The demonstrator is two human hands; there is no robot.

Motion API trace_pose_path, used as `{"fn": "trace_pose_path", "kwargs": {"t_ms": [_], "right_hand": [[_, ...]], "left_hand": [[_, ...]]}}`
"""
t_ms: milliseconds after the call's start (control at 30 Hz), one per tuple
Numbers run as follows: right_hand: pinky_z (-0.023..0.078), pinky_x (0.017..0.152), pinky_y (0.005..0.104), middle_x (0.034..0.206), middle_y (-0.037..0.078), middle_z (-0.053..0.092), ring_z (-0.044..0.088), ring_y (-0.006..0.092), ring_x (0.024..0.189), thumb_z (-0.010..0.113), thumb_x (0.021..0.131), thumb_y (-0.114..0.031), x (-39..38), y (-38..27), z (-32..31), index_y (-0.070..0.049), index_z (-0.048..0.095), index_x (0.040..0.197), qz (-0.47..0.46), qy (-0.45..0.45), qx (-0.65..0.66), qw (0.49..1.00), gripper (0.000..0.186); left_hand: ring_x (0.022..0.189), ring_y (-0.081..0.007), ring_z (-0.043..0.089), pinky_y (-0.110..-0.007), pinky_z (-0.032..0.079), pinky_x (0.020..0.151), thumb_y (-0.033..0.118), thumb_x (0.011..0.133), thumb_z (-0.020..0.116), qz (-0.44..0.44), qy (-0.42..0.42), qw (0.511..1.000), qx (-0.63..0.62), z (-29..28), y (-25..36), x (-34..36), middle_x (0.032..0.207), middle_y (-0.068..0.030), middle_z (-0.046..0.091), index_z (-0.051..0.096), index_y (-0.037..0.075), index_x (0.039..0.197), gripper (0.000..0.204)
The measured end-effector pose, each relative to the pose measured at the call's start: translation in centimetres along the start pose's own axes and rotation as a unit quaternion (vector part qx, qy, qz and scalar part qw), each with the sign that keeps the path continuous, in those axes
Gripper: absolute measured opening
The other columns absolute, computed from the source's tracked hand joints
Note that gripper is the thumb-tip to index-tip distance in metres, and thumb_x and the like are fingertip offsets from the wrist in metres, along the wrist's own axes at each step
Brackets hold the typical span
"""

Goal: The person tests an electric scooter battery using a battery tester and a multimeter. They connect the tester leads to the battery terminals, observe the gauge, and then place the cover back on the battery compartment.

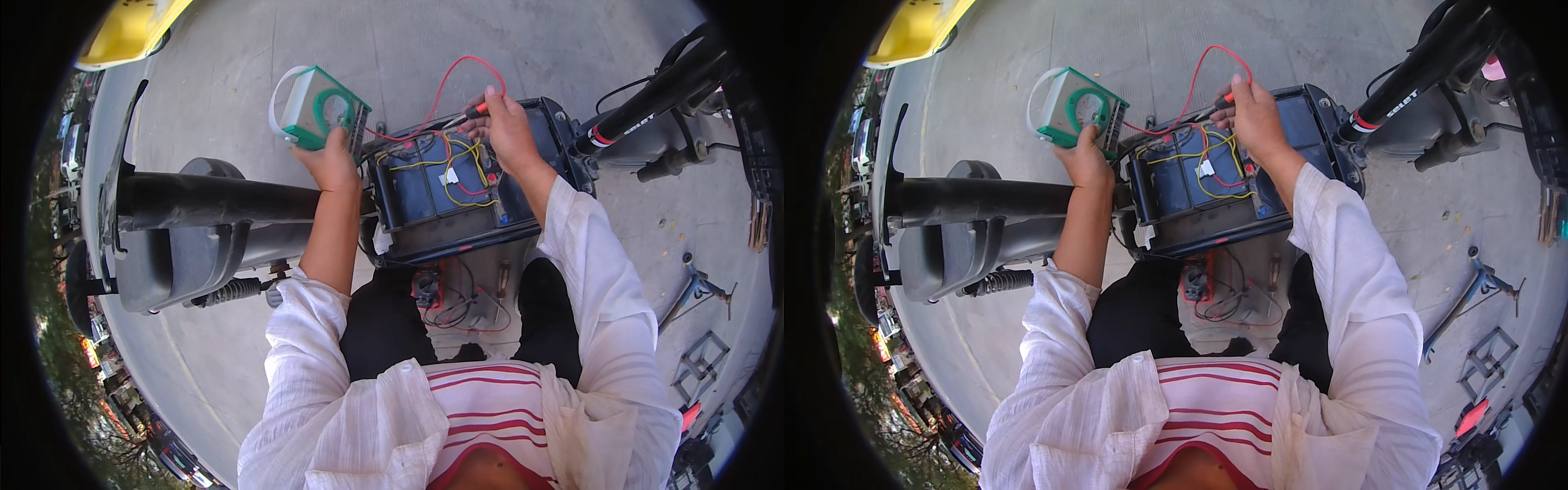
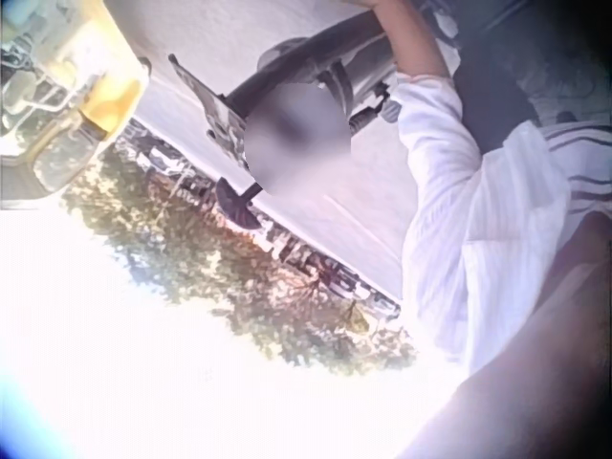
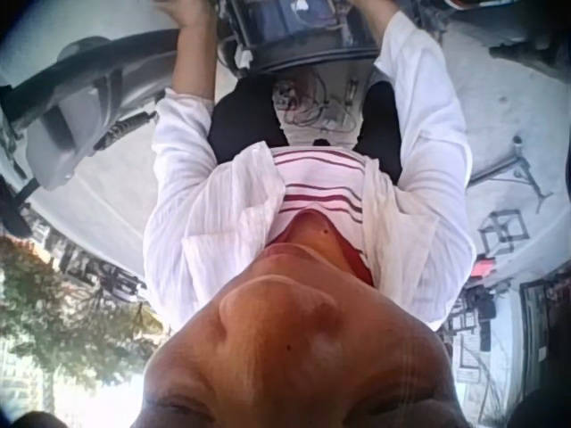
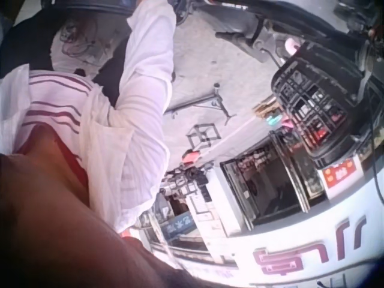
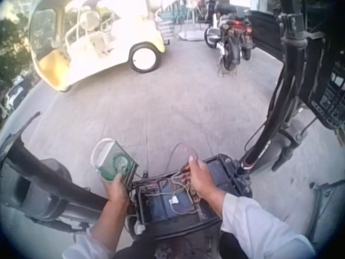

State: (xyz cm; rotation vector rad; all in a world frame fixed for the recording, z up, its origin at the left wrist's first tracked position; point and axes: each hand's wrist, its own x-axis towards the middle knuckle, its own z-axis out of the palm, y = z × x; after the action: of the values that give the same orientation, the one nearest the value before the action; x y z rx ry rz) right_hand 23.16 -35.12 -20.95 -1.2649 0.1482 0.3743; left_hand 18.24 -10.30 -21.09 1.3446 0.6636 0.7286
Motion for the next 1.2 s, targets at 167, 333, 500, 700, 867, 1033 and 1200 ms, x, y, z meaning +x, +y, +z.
{"fn": "trace_pose_path", "kwargs": {"t_ms": [167,333,500,700,867,1033,1200], "right_hand": [[0.053,0.067,0.0297,0.095,0.013,0.062,0.065,0.019,0.076,0.039,0.104,-0.036,-0.1,-0.4,0.7,0.0,0.054,0.102,-0.007,0.001,0.019,1.0,0.039],[0.053,0.065,0.0294,0.095,0.012,0.062,0.064,0.0184,0.074,0.04,0.104,-0.035,-0.1,-0.2,1.0,0.0,0.055,0.101,-0.012,-0.004,0.031,0.999,0.037],[0.051,0.06,0.0284,0.093,0.01,0.061,0.064,0.0184,0.07,0.04,0.104,-0.032,-0.1,-0.1,1.1,0.0,0.055,0.1,-0.008,0.002,0.04,0.999,0.036],[0.052,0.06,0.0285,0.092,0.01,0.061,0.064,0.0181,0.07,0.04,0.104,-0.031,0.2,0.3,0.9,0.001,0.055,0.1,-0.015,0.004,0.036,0.999,0.035],[0.052,0.066,0.0295,0.096,0.011,0.061,0.064,0.0185,0.076,0.039,0.104,-0.034,0.1,0.4,1.0,0.0,0.054,0.102,-0.002,-0.005,0.022,1.0,0.037],[0.053,0.065,0.0294,0.094,0.012,0.061,0.064,0.0187,0.074,0.042,0.103,-0.029,0.2,0.7,1.7,0.001,0.054,0.101,0.009,-0.012,0.037,0.999,0.032],[0.052,0.072,0.0286,0.097,0.01,0.062,0.064,0.0166,0.081,0.05,0.1,-0.016,0.5,1.6,3.4,-0.001,0.055,0.103,-0.007,-0.05,-0.038,0.998,0.016]], "left_hand": [[0.094,-0.0227,0.059,-0.035,0.048,0.086,-0.004,0.072,0.066,-0.001,0.011,1.0,-0.003,0.3,0.1,-0.3,0.108,-0.0117,0.058,0.047,-0.003,0.116,0.048],[0.094,-0.0228,0.059,-0.035,0.048,0.085,-0.004,0.072,0.066,-0.013,0.014,1.0,-0.021,0.1,-0.5,-0.1,0.107,-0.012,0.057,0.046,-0.004,0.115,0.047],[0.094,-0.0229,0.06,-0.035,0.049,0.084,-0.004,0.072,0.066,0.0,0.018,1.0,-0.002,-0.1,-1.1,0.3,0.107,-0.0125,0.057,0.046,-0.005,0.115,0.047],[0.091,-0.0228,0.061,-0.034,0.05,0.082,-0.004,0.072,0.065,-0.004,0.025,0.999,-0.023,0.3,-0.6,-0.2,0.103,-0.0118,0.059,0.048,-0.005,0.113,0.044],[0.088,-0.0231,0.061,-0.035,0.05,0.082,-0.005,0.072,0.063,0.003,0.014,1.0,-0.019,0.2,-0.7,-0.1,0.101,-0.0111,0.06,0.051,-0.005,0.11,0.04],[0.088,-0.0226,0.061,-0.034,0.05,0.082,-0.004,0.073,0.063,-0.005,0.009,0.999,-0.045,0.2,-0.6,0.0,0.102,-0.0113,0.06,0.051,-0.005,0.11,0.039],[0.094,-0.023,0.059,-0.035,0.049,0.084,-0.002,0.073,0.063,-0.019,0.023,1.0,-0.01,-0.1,-1.2,-0.1,0.106,-0.0121,0.056,0.045,-0.003,0.113,0.044]]}}
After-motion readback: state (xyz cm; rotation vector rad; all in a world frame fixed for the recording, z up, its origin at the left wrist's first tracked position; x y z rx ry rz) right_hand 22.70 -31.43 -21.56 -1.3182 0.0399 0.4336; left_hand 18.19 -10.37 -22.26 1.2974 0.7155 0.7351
